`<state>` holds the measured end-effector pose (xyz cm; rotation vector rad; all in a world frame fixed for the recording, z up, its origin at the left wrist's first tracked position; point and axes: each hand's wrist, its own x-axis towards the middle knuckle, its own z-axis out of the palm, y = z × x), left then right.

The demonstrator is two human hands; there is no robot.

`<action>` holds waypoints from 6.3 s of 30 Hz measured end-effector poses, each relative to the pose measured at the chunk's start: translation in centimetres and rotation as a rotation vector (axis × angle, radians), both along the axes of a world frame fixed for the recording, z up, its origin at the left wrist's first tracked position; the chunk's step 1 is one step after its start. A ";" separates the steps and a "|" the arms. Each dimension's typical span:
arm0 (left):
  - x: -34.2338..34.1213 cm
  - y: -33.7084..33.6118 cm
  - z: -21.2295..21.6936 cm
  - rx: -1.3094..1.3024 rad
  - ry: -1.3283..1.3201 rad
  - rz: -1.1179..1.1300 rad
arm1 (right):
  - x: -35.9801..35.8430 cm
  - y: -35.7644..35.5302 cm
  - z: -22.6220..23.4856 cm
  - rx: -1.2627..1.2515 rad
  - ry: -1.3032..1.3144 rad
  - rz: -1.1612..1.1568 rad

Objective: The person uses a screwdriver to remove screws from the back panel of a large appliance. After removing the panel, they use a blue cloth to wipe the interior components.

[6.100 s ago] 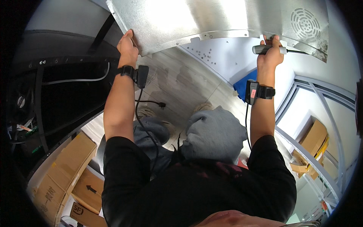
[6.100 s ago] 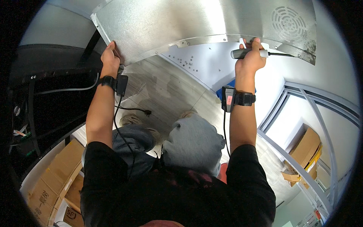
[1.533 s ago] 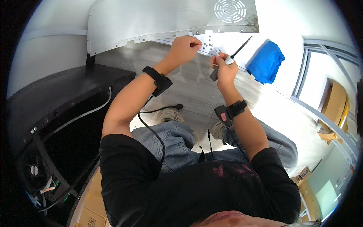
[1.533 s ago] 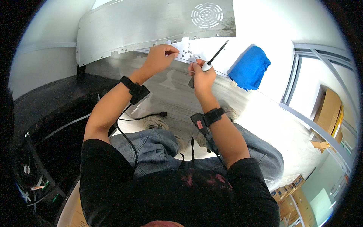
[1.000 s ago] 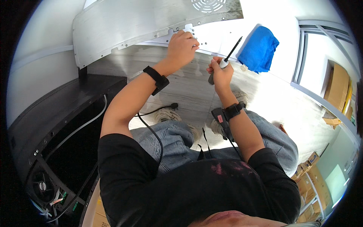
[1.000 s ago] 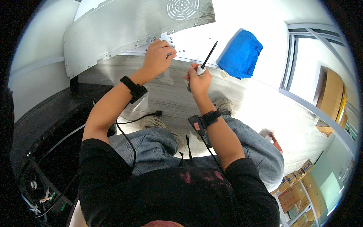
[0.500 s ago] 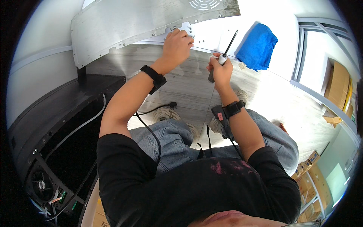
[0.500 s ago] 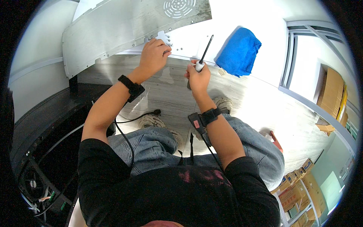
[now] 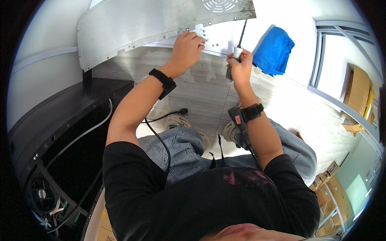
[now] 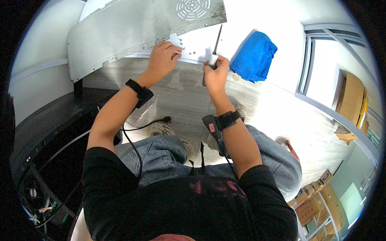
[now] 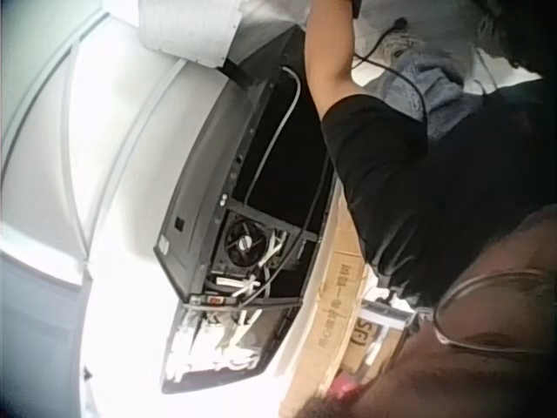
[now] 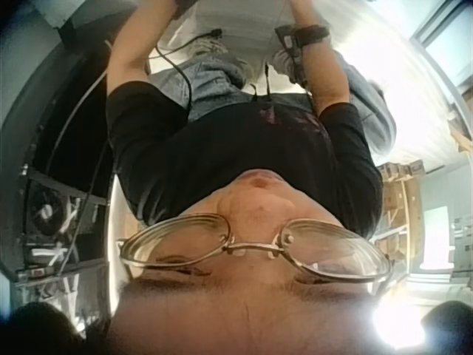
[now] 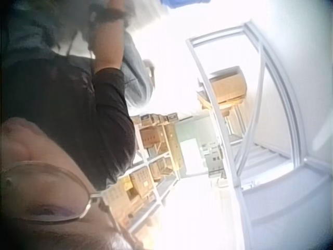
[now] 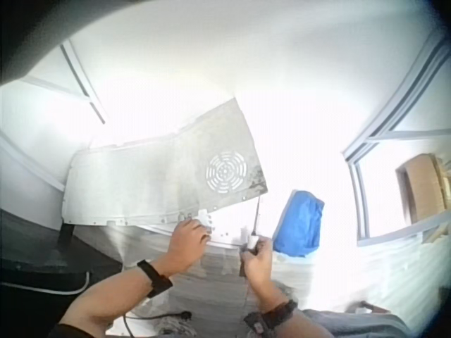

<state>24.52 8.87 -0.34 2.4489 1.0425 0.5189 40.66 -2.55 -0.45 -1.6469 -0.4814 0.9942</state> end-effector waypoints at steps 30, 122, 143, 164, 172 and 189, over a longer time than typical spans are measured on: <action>4.8 -1.8 1.7 -0.798 -0.290 -0.059 | 0.7 4.5 -0.8 -0.162 -0.686 0.012; -37.2 -34.0 34.3 0.546 0.112 1.237 | -40.5 -11.6 30.4 1.315 -0.700 1.038; -36.3 -32.2 32.8 0.661 0.078 1.382 | -37.5 -1.9 26.5 1.261 -0.680 0.750; -36.1 -31.8 32.0 0.723 0.041 1.387 | -37.9 -4.2 25.2 1.142 -0.555 0.843; -36.0 -31.6 31.8 0.732 0.032 1.372 | -36.1 1.0 21.7 0.968 -0.509 0.665; -36.3 -31.7 31.5 0.735 0.041 1.387 | -37.2 0.1 24.4 1.153 -0.502 0.592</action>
